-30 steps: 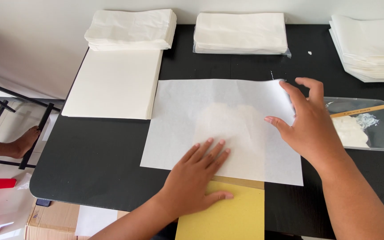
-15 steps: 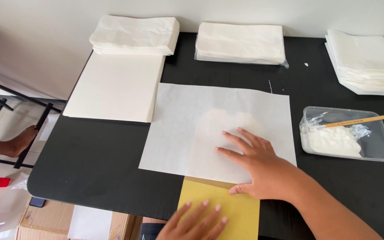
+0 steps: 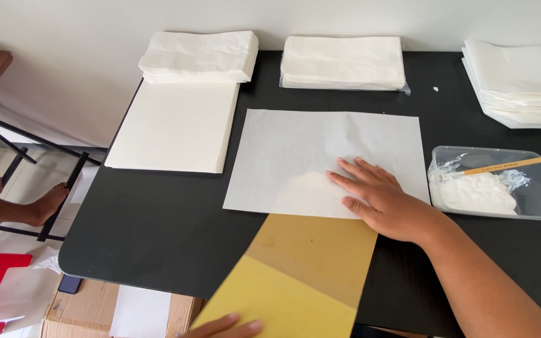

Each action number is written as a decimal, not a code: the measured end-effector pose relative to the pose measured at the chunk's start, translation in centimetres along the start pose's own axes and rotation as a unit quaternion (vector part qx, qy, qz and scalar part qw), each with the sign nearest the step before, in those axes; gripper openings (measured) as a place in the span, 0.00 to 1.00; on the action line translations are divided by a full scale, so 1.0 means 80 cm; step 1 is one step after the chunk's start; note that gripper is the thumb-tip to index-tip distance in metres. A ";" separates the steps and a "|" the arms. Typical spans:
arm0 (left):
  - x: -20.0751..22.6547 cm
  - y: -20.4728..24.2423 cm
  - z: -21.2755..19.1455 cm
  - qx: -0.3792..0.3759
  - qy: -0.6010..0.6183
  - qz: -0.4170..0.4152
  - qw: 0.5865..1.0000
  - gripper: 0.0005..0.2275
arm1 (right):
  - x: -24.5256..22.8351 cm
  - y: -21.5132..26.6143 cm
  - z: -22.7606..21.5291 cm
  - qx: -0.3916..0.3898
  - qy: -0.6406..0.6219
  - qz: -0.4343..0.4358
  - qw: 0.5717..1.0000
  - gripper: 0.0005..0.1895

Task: Manually assembling paper bags by folding paper around a template and applying glue with a brush.

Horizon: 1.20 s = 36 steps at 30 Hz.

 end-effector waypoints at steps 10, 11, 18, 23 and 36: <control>0.122 0.013 -0.167 0.076 -0.212 0.036 0.974 0.23 | -0.014 0.005 -0.003 0.029 -0.094 -0.043 0.994 0.38; 0.141 0.012 -0.177 0.103 -0.224 0.040 0.968 0.24 | -0.006 0.000 0.004 0.025 -0.075 -0.032 0.996 0.33; 0.213 -0.047 -0.154 0.279 -0.290 0.061 0.913 0.27 | -0.014 0.001 0.004 -0.003 0.027 -0.027 0.999 0.32; 0.159 -0.128 -0.084 0.216 -0.412 0.181 0.866 0.18 | 0.017 -0.015 0.019 0.011 0.046 -0.076 0.996 0.36; -0.018 -0.148 0.068 0.123 -0.497 0.207 0.834 0.19 | 0.088 -0.017 0.026 0.037 0.070 0.046 0.996 0.39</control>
Point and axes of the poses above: each hand's wrist, its own y-axis away from the middle knuckle, its own z-axis out of the palm, x = y × z, the point moved 3 cm from there along -y, towards the middle knuckle, and after that the axes turned 6 degrees about -z, right-handed, at the moved point
